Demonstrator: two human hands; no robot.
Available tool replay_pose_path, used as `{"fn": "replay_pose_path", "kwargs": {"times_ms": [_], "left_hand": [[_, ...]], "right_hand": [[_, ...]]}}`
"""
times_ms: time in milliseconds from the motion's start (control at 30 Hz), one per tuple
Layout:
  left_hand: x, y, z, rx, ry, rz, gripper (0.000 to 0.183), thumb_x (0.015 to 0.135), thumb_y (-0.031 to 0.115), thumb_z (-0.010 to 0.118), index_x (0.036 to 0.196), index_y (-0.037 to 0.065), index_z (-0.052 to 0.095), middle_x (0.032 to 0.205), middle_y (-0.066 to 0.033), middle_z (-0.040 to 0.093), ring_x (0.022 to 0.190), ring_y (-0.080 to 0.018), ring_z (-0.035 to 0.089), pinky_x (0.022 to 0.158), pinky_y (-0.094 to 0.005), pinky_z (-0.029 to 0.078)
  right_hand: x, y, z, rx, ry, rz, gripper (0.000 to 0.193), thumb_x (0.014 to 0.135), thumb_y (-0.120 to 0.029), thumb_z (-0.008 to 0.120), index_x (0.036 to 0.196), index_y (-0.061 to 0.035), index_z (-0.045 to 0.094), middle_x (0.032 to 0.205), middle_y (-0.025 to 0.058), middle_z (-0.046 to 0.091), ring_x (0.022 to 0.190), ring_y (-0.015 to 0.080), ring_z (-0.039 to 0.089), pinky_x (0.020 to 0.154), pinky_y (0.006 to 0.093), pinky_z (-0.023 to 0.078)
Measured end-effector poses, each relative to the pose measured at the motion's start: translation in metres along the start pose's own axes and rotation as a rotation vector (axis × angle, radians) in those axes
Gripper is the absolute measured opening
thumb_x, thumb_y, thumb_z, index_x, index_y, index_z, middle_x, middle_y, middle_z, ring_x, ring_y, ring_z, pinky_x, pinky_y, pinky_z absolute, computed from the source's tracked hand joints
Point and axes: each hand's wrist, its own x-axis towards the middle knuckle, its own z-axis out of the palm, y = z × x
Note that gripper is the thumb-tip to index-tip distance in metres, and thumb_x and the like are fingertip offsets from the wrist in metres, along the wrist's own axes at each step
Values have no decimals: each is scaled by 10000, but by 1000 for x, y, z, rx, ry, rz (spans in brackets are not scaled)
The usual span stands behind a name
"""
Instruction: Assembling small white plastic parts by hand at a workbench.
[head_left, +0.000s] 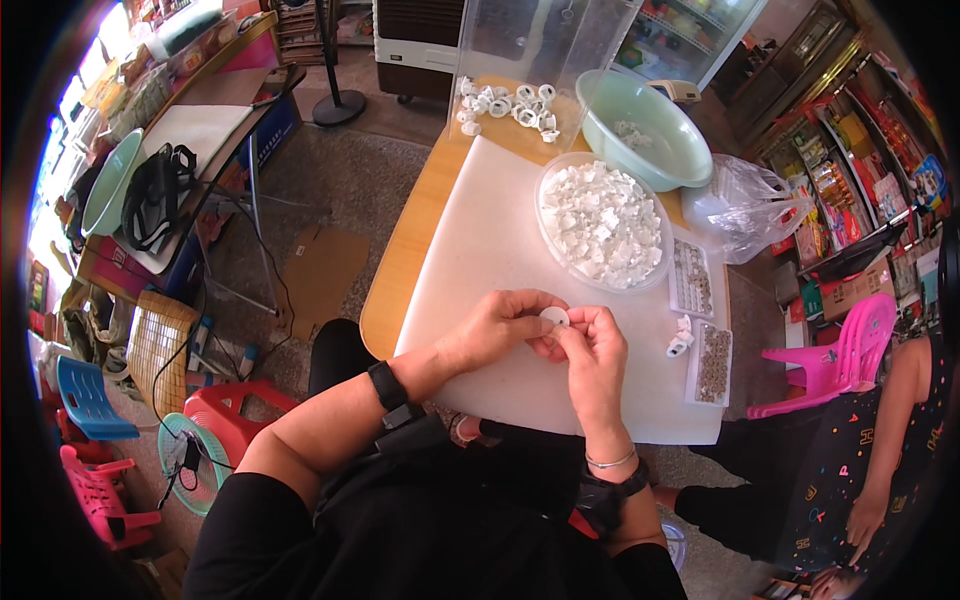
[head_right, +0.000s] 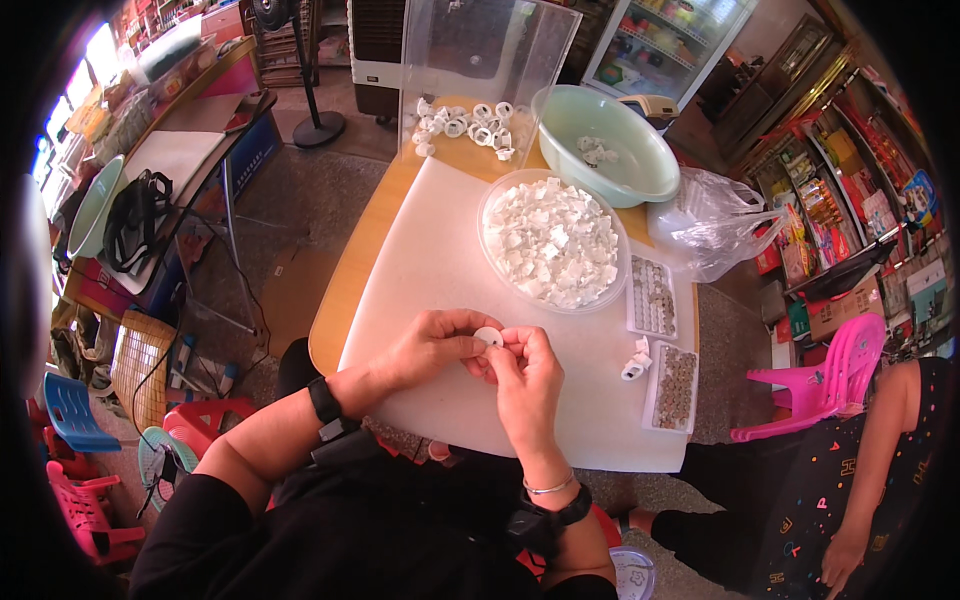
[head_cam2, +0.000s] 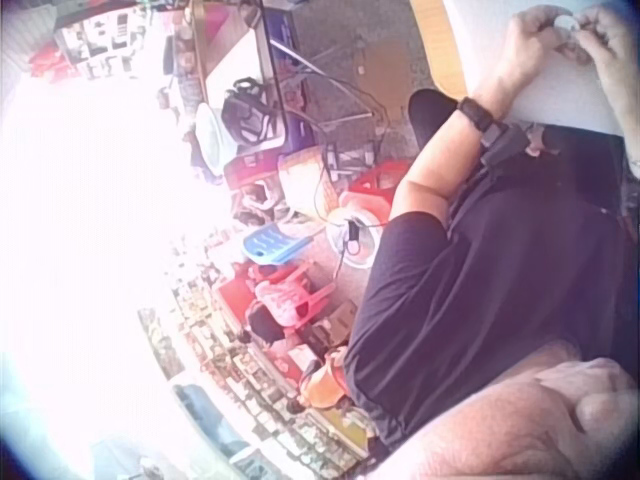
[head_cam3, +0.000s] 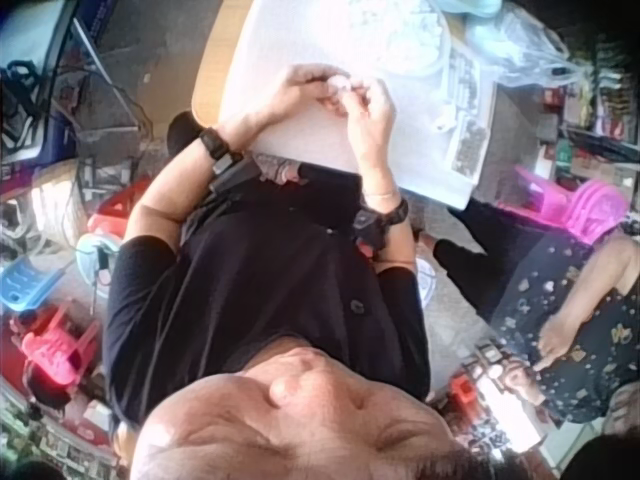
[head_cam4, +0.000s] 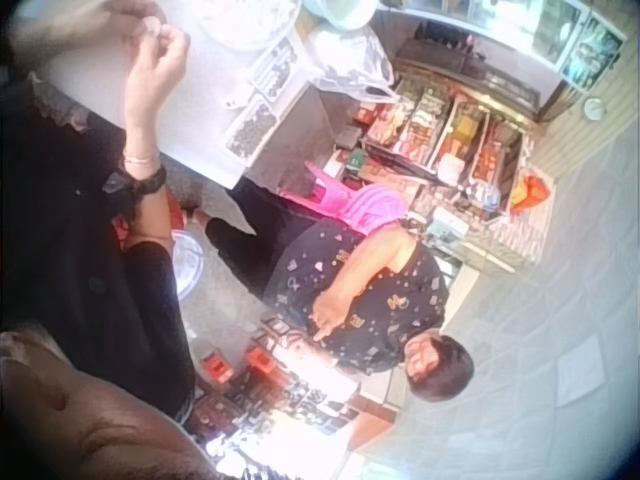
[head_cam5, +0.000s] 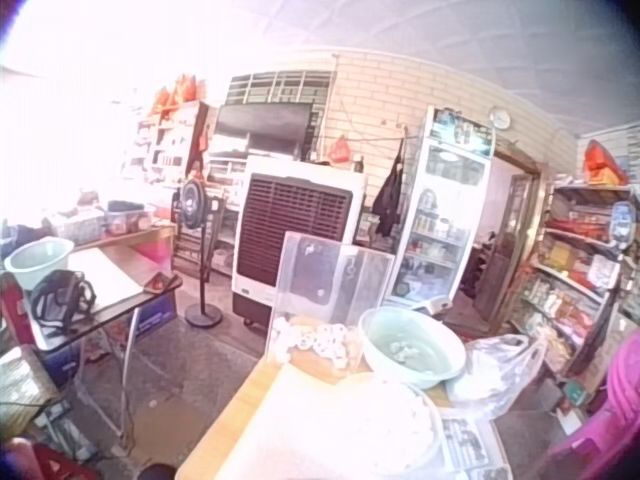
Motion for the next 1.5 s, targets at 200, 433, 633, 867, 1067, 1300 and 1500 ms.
{"fn": "replay_pose_path", "kwargs": {"times_ms": [200, 433, 633, 867, 1067, 1300, 1500], "left_hand": [[-4, 4, 2, -473, -72, -28, 318, 948, 111, 525, 1233, -30, 517, 941, -96, 657, 831, -162, 654, 804, -269, 517], [1, 5, -1, -102, -10, 22, 268, 927, 104, 565, 1158, -28, 595, 956, -102, 666, 816, -155, 658, 779, -271, 522], [5, -5, 1, 106, 32, 72, 230, 909, 82, 582, 1101, -34, 630, 906, -94, 677, 778, -133, 657, 756, -256, 516], [-9, 1, 4, -139, 18, 35, 323, 925, 117, 571, 1215, -16, 526, 985, -97, 640, 887, -161, 649, 777, -274, 523], [-18, 21, 3, -141, 10, -38, 364, 935, 202, 574, 1228, 2, 491, 939, -85, 610, 859, -148, 623, 797, -270, 511], [-24, 30, -8, -14, 33, -103, 283, 931, 191, 575, 1119, -21, 568, 893, -53, 608, 815, -129, 613, 749, -256, 517], [-26, 16, -32, -33, 123, -125, 242, 931, 162, 570, 1085, -24, 579, 875, -46, 613, 781, -114, 619, 733, -248, 515]], "right_hand": [[1, -14, -7, 173, -26, 65, 82, 855, 11, 565, 936, 0, 558, 779, 40, 612, 611, 71, 552, 563, 201, 459], [5, -5, -6, -8, -20, 18, 58, 864, -27, 554, 921, -17, 559, 750, 15, 588, 567, 63, 526, 529, 210, 444], [8, 13, -11, -391, 28, -152, 67, 884, -93, 584, 911, -36, 562, 639, 21, 585, 546, 80, 531, 506, 249, 435], [1, -26, -18, -234, -201, 34, 131, 889, -96, 583, 995, -21, 571, 751, 17, 602, 565, 58, 529, 522, 199, 439], [75, -67, -57, -317, 88, -185, 120, 851, -90, 610, 946, -28, 572, 696, 44, 609, 530, 102, 536, 489, 250, 433], [227, -75, -87, -1100, 437, -387, 128, 815, -178, 608, 918, -102, 609, 788, 131, 674, 746, 343, 644, 644, 459, 490], [302, -27, -89, -1283, 408, -215, 156, 783, -188, 633, 928, -158, 680, 863, 129, 690, 834, 305, 662, 719, 422, 514]]}}
